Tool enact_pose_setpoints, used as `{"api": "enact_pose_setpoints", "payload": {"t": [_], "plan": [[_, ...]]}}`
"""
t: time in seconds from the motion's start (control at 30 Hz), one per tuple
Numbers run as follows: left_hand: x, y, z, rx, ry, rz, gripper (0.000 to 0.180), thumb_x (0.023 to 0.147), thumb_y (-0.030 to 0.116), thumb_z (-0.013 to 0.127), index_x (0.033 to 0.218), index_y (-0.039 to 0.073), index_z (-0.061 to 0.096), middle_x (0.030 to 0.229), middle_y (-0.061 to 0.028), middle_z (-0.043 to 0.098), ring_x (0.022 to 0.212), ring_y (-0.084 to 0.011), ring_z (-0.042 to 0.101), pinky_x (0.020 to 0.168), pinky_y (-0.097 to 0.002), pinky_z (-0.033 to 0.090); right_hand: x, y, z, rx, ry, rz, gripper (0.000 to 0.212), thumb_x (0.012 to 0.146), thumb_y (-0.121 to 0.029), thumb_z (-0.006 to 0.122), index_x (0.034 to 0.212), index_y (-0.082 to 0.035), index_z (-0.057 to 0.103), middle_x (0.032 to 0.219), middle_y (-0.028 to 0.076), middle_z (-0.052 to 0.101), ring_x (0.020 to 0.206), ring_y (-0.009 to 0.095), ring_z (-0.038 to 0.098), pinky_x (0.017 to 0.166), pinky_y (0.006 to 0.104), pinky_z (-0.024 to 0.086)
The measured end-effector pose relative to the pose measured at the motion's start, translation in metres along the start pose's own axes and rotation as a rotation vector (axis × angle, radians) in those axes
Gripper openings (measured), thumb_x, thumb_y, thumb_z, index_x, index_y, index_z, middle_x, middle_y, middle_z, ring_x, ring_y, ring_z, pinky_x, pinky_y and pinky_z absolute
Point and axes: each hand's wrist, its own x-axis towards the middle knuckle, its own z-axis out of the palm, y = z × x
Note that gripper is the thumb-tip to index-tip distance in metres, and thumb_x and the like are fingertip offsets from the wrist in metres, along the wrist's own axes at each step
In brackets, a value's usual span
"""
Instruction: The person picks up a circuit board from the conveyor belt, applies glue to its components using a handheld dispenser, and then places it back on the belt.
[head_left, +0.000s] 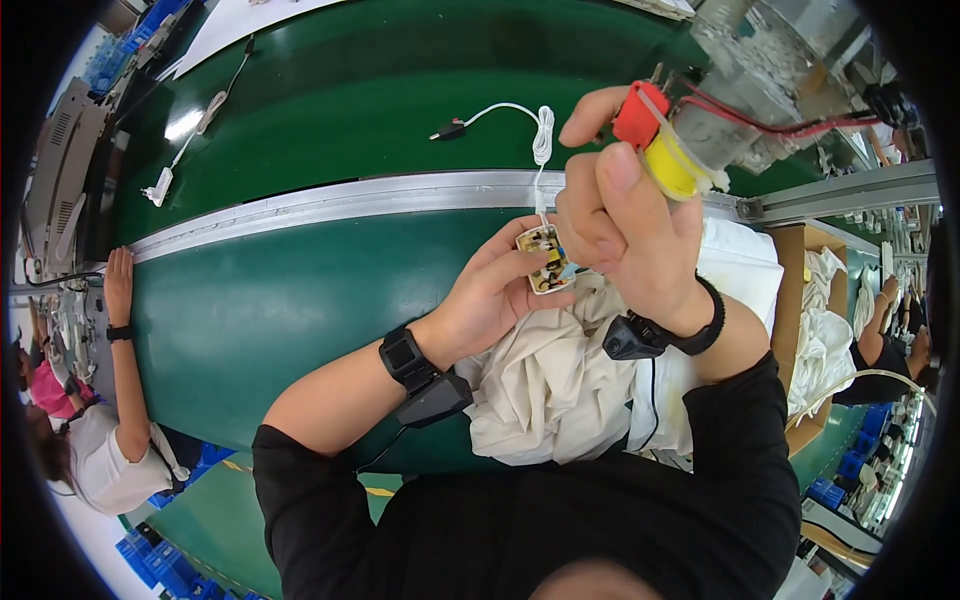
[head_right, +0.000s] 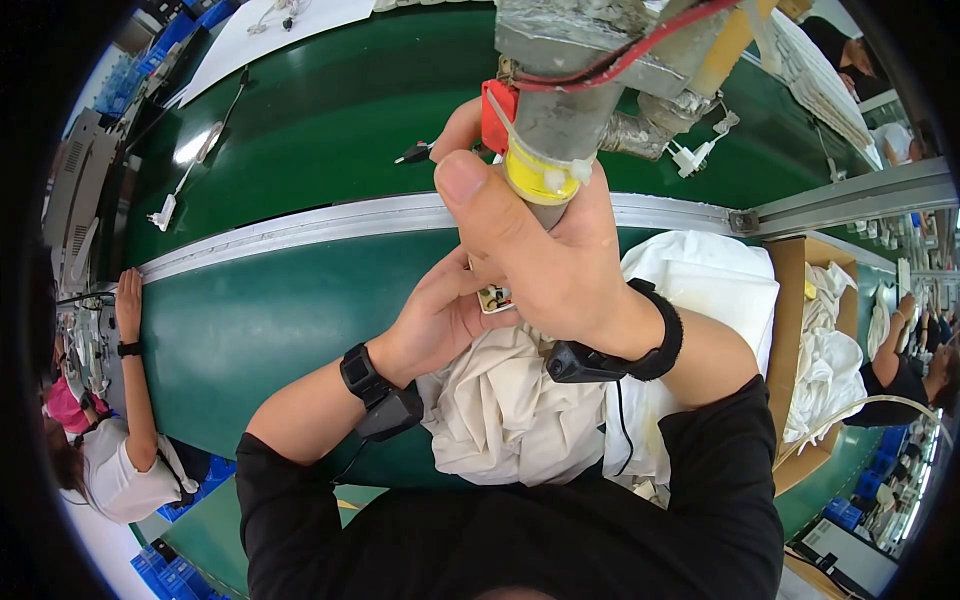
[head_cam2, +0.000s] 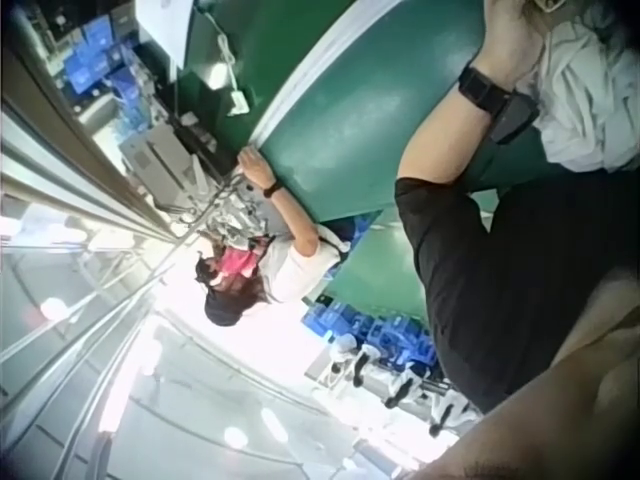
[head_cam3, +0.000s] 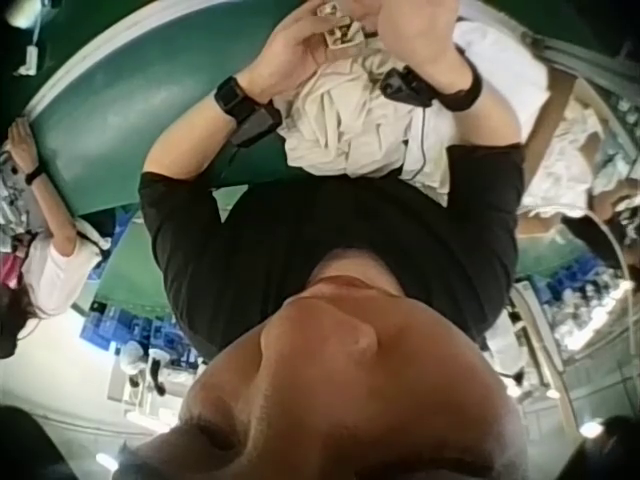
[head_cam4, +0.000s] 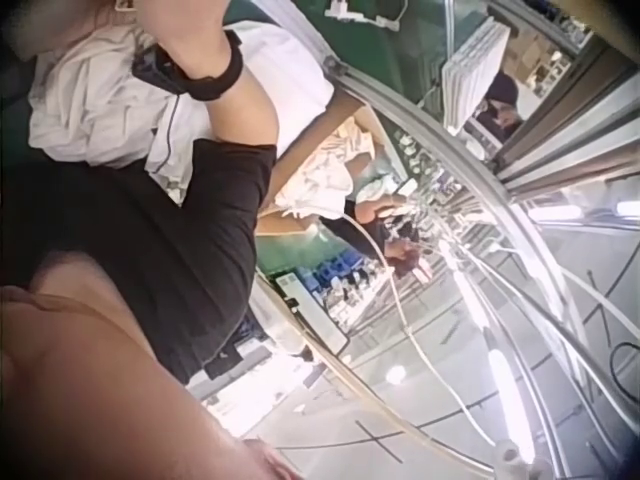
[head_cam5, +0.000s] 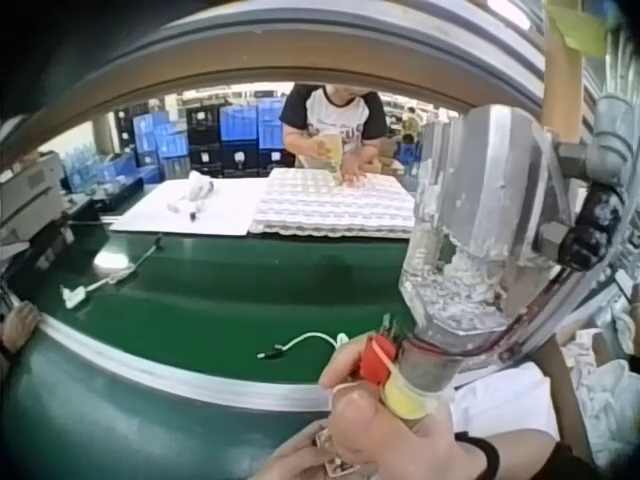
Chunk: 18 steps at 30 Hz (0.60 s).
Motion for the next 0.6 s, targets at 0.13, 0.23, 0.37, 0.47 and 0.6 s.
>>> {"api": "enact_pose_setpoints", "payload": {"t": [0.13,0.23,0.37,0.47,0.6], "plan": [[-0.003,0.003,0.001,-0.092,-0.074,-0.046,0.038,0.093,0.016,0.038,0.128,0.002,0.030,0.123,-0.0123,0.046,0.114,-0.0241,0.049,0.097,-0.0416,0.042,-0.004,0.005,0.001,-0.013,-0.069,-0.054,0.038,0.092,-0.038,0.047,0.103,-0.003,0.037,0.049,-0.003,0.034,0.039,0.003,0.026,0.037,0.0199,0.021],[-0.003,0.003,0.000,-0.120,-0.124,-0.073,0.039,0.094,0.019,0.036,0.128,0.002,0.029,0.126,-0.0135,0.044,0.116,-0.0256,0.048,0.100,-0.0421,0.040,-0.006,0.010,0.000,-0.033,-0.094,-0.064,0.039,0.092,-0.039,0.047,0.103,-0.003,0.037,0.049,-0.003,0.034,0.039,0.003,0.026,0.037,0.0199,0.021],[-0.002,0.002,-0.003,-0.109,-0.141,-0.085,0.039,0.095,0.021,0.035,0.128,0.002,0.030,0.127,-0.0143,0.043,0.117,-0.0258,0.047,0.101,-0.0414,0.039,-0.005,0.012,0.002,0.013,-0.072,-0.027,0.039,0.091,-0.039,0.047,0.103,-0.004,0.037,0.049,-0.003,0.034,0.039,0.003,0.026,0.038,0.0202,0.021],[0.000,0.002,-0.001,-0.085,-0.126,-0.074,0.039,0.095,0.021,0.035,0.128,0.002,0.030,0.127,-0.0142,0.044,0.116,-0.0252,0.048,0.100,-0.0413,0.039,-0.005,0.008,0.002,0.034,-0.049,-0.008,0.038,0.091,-0.039,0.048,0.102,-0.004,0.037,0.049,-0.003,0.034,0.040,0.003,0.026,0.038,0.0203,0.021],[0.000,0.002,0.000,-0.104,-0.126,-0.074,0.038,0.095,0.020,0.035,0.128,0.002,0.030,0.126,-0.0140,0.044,0.116,-0.0243,0.048,0.100,-0.0412,0.039,-0.004,0.007,0.001,0.035,-0.045,-0.003,0.038,0.091,-0.038,0.048,0.102,-0.004,0.037,0.050,-0.003,0.034,0.040,0.003,0.026,0.038,0.0202,0.020]]}}
